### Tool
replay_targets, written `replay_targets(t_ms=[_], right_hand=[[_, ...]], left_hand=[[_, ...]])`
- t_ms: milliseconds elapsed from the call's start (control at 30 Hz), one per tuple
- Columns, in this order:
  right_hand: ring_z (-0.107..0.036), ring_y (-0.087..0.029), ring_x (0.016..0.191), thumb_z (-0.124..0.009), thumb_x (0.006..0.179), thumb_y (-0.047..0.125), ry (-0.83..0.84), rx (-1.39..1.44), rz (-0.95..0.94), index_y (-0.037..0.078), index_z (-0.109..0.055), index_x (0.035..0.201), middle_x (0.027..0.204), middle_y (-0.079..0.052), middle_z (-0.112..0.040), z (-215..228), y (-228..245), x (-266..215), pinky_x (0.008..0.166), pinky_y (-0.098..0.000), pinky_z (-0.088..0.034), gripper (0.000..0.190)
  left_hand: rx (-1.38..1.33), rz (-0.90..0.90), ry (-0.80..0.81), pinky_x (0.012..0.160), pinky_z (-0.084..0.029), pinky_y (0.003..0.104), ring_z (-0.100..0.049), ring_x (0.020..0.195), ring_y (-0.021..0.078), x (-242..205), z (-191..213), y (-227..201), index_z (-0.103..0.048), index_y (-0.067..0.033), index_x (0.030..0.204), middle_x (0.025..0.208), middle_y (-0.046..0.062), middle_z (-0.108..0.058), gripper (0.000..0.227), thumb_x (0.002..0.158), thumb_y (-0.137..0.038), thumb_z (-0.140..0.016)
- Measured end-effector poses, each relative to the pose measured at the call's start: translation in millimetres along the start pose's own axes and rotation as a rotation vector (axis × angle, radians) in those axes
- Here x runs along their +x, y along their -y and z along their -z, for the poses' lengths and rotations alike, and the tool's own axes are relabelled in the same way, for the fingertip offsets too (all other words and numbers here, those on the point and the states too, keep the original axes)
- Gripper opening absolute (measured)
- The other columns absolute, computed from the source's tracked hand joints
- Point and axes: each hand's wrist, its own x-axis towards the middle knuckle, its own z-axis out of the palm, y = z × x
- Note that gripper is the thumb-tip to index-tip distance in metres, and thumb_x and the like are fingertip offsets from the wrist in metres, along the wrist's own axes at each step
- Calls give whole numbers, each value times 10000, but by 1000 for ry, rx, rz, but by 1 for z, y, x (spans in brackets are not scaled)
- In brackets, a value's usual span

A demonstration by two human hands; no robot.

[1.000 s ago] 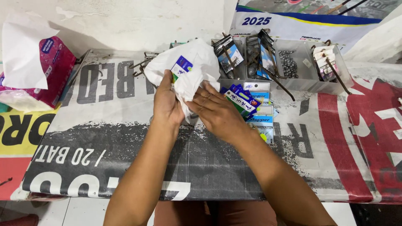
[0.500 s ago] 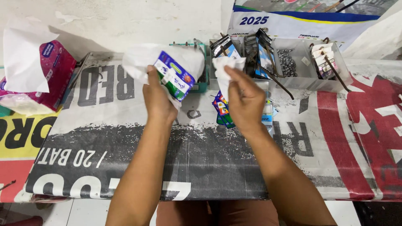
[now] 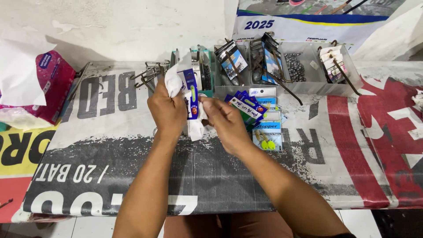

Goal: Cleaning small fishing tackle packages with a cloth

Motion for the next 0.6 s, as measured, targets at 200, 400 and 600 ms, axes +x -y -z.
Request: replay_targets(t_ms=[200, 400, 600], right_hand=[[-650, -92, 790, -705, 945, 44, -18, -312, -12, 19, -769, 1149, 950, -119, -790, 6, 10, 5, 712, -257, -573, 215], [-629, -73, 703, -668, 976, 82, -189, -254, 2, 13, -754, 1123, 802, -70, -741, 17, 23, 23, 647, -229, -537, 183], [-604, -36, 641, -708, 958, 119, -280, -188, 20, 18, -727, 1041, 721, -18, -696, 24, 20, 28, 579, -167, -493, 132]], left_hand=[[-105, 161, 76, 547, -487, 402, -610, 566, 258, -1, -5, -3, -622, 20, 815, 569, 194, -566, 131, 921, -4, -549], [-615, 594, 299, 582, -505, 213, -618, 638, 54, 8, -3, -65, -693, -100, 916, 697, -9, -673, 142, 937, -227, -754], [-627, 679, 391, 604, -550, 240, -625, 622, 64, 5, -4, -68, -736, -69, 921, 709, 17, -704, 149, 864, -168, -831]])
